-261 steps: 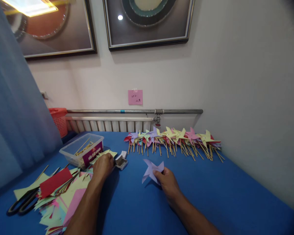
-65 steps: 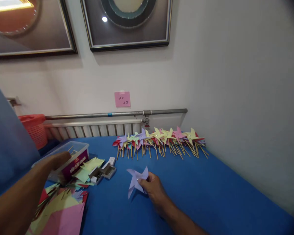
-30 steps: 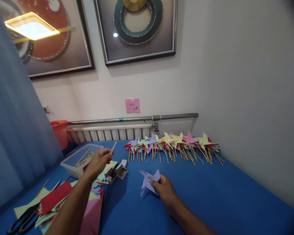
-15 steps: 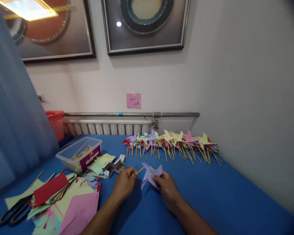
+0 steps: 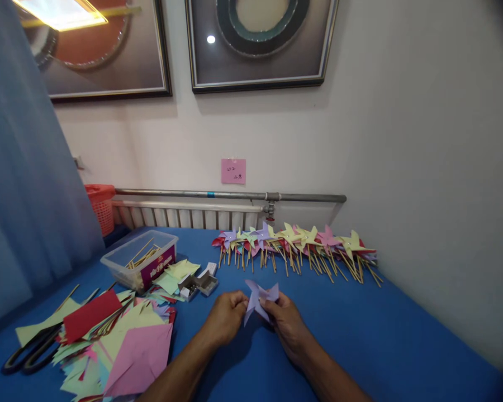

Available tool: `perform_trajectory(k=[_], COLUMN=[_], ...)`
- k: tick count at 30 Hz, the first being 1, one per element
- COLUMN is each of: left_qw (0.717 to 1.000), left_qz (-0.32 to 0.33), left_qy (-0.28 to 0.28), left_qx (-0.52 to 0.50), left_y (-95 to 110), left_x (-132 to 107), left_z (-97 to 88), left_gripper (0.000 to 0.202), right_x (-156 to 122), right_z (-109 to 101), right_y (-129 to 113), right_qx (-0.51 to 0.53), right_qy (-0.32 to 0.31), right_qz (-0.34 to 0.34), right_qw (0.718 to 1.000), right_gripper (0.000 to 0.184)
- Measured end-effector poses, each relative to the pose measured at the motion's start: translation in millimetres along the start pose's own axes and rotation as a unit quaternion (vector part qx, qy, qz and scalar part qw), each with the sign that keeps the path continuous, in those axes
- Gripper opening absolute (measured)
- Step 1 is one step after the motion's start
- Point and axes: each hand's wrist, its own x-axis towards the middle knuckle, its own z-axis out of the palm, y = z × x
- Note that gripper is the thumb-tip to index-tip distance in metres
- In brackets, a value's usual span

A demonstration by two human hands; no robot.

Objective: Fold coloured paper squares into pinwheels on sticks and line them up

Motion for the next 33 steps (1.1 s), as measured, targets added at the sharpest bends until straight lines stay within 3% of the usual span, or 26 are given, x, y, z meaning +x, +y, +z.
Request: perform_trajectory(k=[26, 33], left_qw=[1.0, 1.0], left_qz=[-0.01, -0.006], left_qy=[0.001, 0.013], left_qx=[0.017, 0.022], left_y=[-3.4, -1.9], left_x=[0.7, -0.6], left_z=[3.3, 3.8], left_gripper=[0.02, 0.018], right_x=[7.7, 1.9], right_z=[-10.7, -5.5], right_y=[9.4, 2.3], right_qx=[-0.025, 0.005], right_qy=[-0.028, -0.017], right_qz=[-0.011, 0.004], right_qw=[0.999, 1.0], right_gripper=[0.036, 0.03])
